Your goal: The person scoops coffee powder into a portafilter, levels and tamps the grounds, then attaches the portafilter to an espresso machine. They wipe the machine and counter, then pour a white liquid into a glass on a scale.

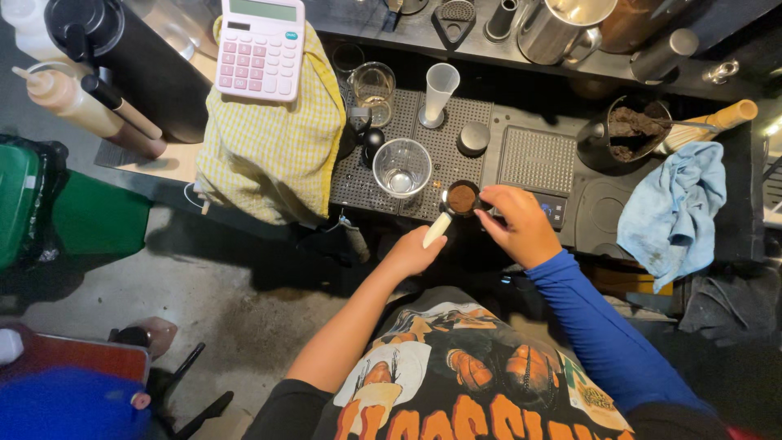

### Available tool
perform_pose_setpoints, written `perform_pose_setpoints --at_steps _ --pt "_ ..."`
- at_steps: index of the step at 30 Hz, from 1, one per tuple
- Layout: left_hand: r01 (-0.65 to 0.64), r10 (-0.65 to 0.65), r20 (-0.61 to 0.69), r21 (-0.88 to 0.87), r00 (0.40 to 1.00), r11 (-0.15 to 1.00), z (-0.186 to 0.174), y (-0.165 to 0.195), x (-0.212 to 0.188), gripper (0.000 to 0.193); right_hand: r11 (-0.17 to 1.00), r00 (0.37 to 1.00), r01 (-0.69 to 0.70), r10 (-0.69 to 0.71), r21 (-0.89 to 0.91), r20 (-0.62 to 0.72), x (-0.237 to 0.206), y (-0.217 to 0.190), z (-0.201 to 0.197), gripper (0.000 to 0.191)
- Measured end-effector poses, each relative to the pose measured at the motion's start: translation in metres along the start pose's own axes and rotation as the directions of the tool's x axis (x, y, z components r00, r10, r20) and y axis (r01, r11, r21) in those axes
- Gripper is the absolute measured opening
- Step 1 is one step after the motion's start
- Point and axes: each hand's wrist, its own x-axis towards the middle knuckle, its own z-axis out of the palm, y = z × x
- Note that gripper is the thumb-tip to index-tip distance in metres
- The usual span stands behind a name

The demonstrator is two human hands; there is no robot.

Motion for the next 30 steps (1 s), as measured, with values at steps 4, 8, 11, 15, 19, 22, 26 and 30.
perform_pose_setpoints --at_steps 4,8,11,15,19,22,26,30 --pt "-0.028 0.029 -0.034 0.018 0.999 0.999 0.006 -0.005 0.003 0.037 0.999 0.999 -0.036 0.037 -0.026 0.018 -0.003 -0.003 -0.002 0.032" --pt "-0.091 0.095 -0.058 0.057 0.994 0.994 0.01 -0.011 0.007 0.039 0.999 0.999 0.044 -0.044 -0.032 0.001 0.001 -0.01 -0.006 0.034" --pt "-0.108 0.112 -0.066 0.066 0.992 0.992 0.011 -0.012 0.009 0.039 0.999 0.998 0.024 -0.021 -0.049 0.052 0.006 -0.014 -0.004 0.033" --pt "-0.05 0.053 -0.055 0.045 0.997 0.998 0.011 -0.012 0.01 0.04 0.999 0.999 0.034 -0.034 -0.039 -0.002 0.009 -0.016 -0.001 0.032" --pt "-0.074 0.077 -0.048 0.068 0.996 0.995 0.01 -0.008 0.01 0.04 0.999 0.999 0.047 -0.047 -0.021 0.011 0.012 -0.017 0.003 0.032" --pt "-0.062 0.064 -0.042 0.047 0.997 0.997 0.008 -0.003 0.008 0.04 1.0 0.999 0.016 -0.015 -0.018 0.047 0.017 -0.017 0.004 0.031" --pt "-0.018 0.018 -0.014 0.003 1.0 1.0 0.005 0.004 0.002 0.039 0.999 0.999 0.054 -0.054 -0.01 -0.008 0.021 -0.016 0.0 0.031" --pt "-0.015 0.015 -0.008 -0.011 1.0 1.0 0.003 0.007 0.0 0.039 0.999 0.998 0.045 -0.045 0.005 0.039 0.027 -0.016 0.003 0.029"
